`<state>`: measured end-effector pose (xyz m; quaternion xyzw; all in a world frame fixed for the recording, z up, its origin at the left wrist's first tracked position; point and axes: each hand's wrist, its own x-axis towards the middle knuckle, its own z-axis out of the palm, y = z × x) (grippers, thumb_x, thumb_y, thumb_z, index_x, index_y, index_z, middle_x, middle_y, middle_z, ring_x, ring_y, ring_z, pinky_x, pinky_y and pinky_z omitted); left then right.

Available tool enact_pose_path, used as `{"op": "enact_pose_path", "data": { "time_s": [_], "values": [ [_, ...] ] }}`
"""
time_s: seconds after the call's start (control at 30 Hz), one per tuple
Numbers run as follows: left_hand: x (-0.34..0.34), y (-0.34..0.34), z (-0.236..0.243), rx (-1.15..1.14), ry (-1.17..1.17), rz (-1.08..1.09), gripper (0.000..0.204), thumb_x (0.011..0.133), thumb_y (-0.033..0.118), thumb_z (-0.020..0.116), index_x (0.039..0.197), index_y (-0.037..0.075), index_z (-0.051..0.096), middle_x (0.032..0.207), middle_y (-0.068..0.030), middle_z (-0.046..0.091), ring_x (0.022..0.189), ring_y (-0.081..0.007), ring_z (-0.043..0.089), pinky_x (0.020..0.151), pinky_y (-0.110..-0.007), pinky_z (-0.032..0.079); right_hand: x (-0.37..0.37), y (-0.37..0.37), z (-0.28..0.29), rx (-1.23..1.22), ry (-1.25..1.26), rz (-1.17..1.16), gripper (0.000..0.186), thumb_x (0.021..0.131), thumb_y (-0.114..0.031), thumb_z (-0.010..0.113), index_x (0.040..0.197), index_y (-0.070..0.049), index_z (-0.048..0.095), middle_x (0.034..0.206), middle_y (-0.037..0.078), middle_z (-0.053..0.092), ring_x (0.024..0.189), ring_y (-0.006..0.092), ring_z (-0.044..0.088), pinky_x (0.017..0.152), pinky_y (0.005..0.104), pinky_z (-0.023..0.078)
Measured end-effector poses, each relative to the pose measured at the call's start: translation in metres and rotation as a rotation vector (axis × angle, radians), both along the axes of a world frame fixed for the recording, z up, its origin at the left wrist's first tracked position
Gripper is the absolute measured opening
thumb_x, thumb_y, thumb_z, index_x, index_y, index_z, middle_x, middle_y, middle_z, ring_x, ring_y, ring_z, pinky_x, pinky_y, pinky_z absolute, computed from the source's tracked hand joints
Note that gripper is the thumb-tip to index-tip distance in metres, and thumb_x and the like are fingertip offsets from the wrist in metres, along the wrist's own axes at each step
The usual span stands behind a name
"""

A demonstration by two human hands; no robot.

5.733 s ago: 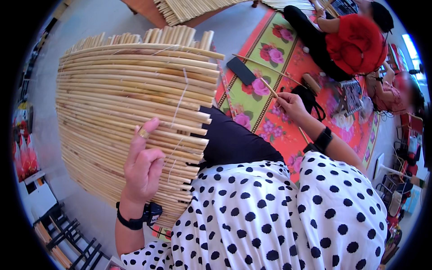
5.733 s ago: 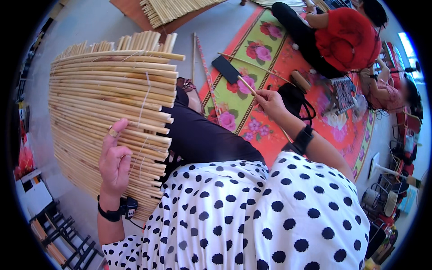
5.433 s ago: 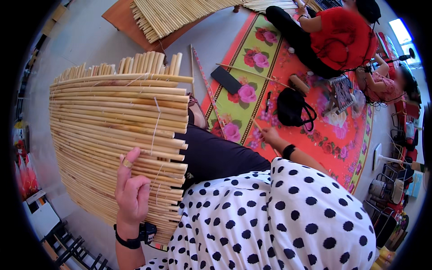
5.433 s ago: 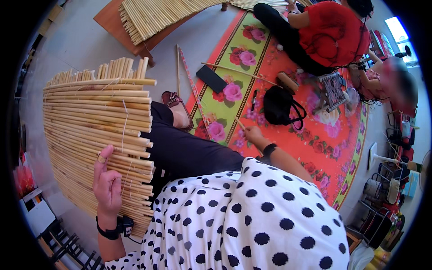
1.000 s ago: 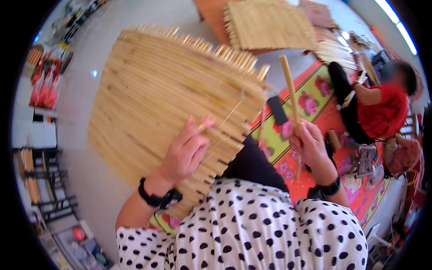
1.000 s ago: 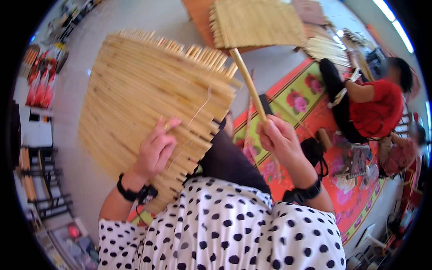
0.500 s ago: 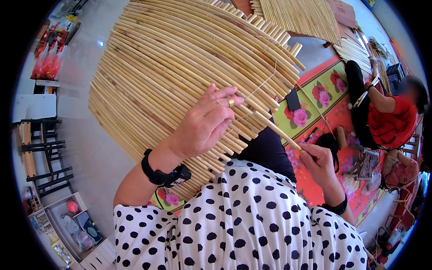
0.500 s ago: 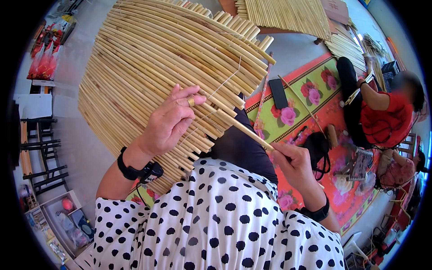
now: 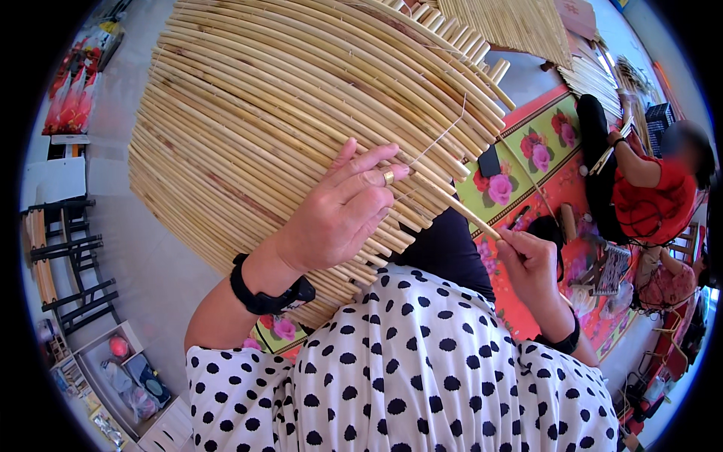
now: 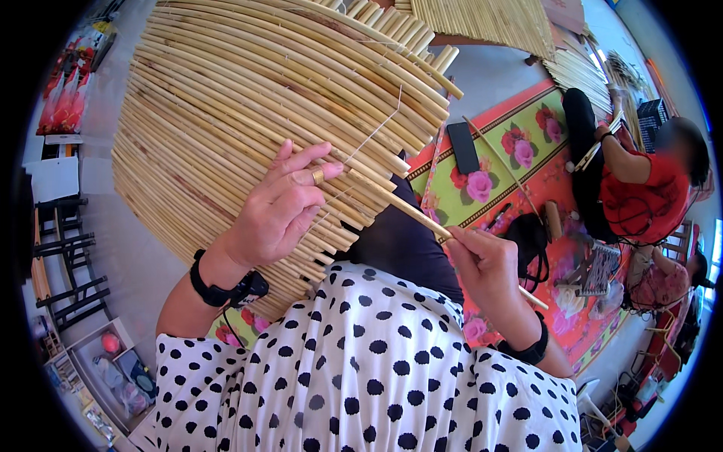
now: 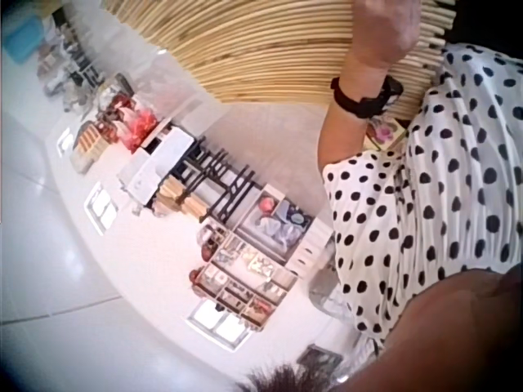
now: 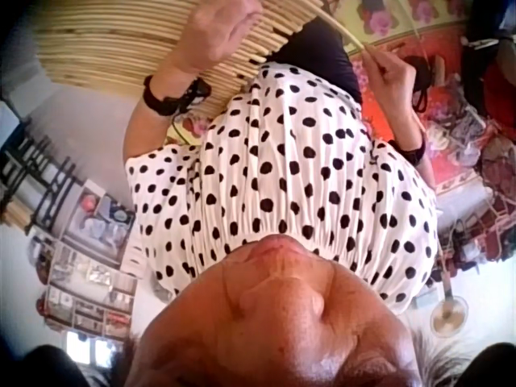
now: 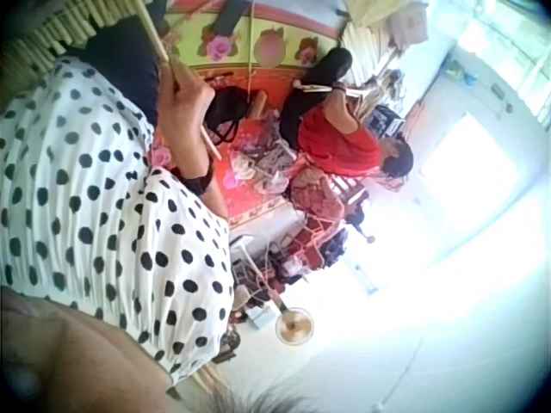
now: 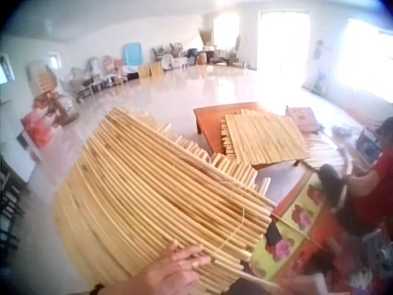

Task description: The person sits on the floor and weaves thin bamboo sticks into a mat using a thin string. They insert sticks into the weave, pull the string to secure them, and adjust the mat's position. The person also uses a small wooden tool to help with the weaving process.

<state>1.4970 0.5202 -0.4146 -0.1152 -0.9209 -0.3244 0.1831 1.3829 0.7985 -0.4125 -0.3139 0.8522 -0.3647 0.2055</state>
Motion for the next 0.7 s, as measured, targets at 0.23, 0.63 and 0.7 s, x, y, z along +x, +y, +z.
{"op": "enact_pose_path", "data": {
  "time_s": [0.23,0.63,0.7],
  "values": [
    [0.001,-0.002,-0.003,-0.057,-0.012,-0.047,0.011,0.079,0.000,0.060,0.083,0.007,0.052,0.118,-0.0086,0.061,0.124,-0.0323,0.046,0.112,-0.046,0.016,-0.005,0.005,-0.005,-0.013,-0.015,0.051,0.014,0.083,-0.001,0.059,0.095,0.005,0.064,0.060,0.012,0.053,0.050,0.0163,0.050,0.049,0.0266,0.040],
    [-0.002,0.005,0.003,-0.196,-0.019,-0.106,0.009,0.080,0.001,0.057,0.076,0.006,0.050,0.121,-0.0080,0.060,0.126,-0.0333,0.044,0.113,-0.049,0.007,-0.025,-0.040,0.016,0.010,-0.709,0.099,0.030,0.094,-0.018,0.051,0.114,0.004,0.058,0.077,0.005,0.062,0.059,0.0078,0.056,0.056,0.0216,0.047],
    [-0.003,0.007,0.002,-0.216,-0.015,-0.101,0.009,0.080,0.001,0.057,0.076,0.006,0.050,0.121,-0.0084,0.060,0.125,-0.0336,0.045,0.113,-0.049,0.008,-0.030,-0.056,0.012,0.002,-0.714,0.153,0.029,0.094,-0.020,0.051,0.108,0.003,0.059,0.076,0.004,0.061,0.058,0.0074,0.055,0.054,0.0212,0.045]
  ]
}}
